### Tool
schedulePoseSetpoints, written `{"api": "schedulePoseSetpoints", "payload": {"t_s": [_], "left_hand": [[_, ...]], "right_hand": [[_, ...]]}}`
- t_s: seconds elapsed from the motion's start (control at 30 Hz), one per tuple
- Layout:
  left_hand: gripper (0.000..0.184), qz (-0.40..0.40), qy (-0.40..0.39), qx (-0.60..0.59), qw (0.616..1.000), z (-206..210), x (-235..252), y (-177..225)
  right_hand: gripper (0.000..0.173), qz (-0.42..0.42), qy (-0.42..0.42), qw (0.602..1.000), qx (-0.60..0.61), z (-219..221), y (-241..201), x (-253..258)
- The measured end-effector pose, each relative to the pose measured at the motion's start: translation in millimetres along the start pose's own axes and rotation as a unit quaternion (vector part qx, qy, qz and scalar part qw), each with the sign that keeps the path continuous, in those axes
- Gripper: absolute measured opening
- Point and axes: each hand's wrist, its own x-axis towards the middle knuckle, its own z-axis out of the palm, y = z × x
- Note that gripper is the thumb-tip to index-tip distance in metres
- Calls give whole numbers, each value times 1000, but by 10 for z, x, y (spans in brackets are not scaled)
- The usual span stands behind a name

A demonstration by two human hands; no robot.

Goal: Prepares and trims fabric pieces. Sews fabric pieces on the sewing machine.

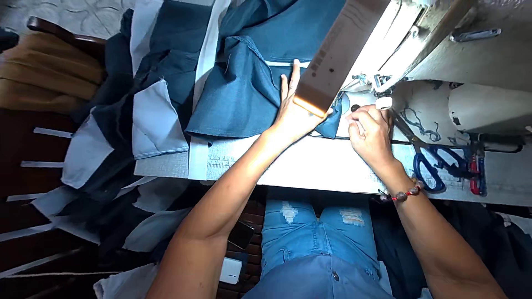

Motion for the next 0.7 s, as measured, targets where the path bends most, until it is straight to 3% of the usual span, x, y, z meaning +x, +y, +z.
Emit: {"api": "schedulePoseSetpoints", "payload": {"t_s": [0.07,0.1,0.2,0.23,0.3,0.37,0.47,0.53,0.6,0.67,0.7], "left_hand": [[27,87,90,27,992,-253,-311,-41],[24,96,93,60,989,-397,-470,-98],[36,-20,-32,120,992,-719,-813,-360],[35,-36,-27,113,993,-744,-875,-461],[28,-24,19,97,995,-718,-932,-578],[24,16,52,105,993,-690,-938,-555],[18,114,137,139,974,-828,-1023,-304],[16,169,163,164,958,-1065,-1193,-51],[17,203,151,173,952,-1278,-1422,146],[16,233,141,169,947,-1258,-1596,223],[16,246,132,158,947,-1190,-1658,238]], "right_hand": [[27,-42,-30,999,13,-62,-66,-127],[31,-56,-41,997,19,-50,-101,-177],[53,-33,-74,996,27,30,-274,-223],[57,-8,-74,997,30,51,-359,-212],[50,58,-30,996,68,139,-534,-173],[30,101,69,984,130,294,-654,-110],[18,182,85,932,301,86,-953,-209],[28,269,66,844,459,-96,-1046,-341],[39,357,63,776,517,-200,-1025,-442],[49,387,39,772,503,-245,-898,-516],[51,387,13,788,479,-279,-818,-548]]}}
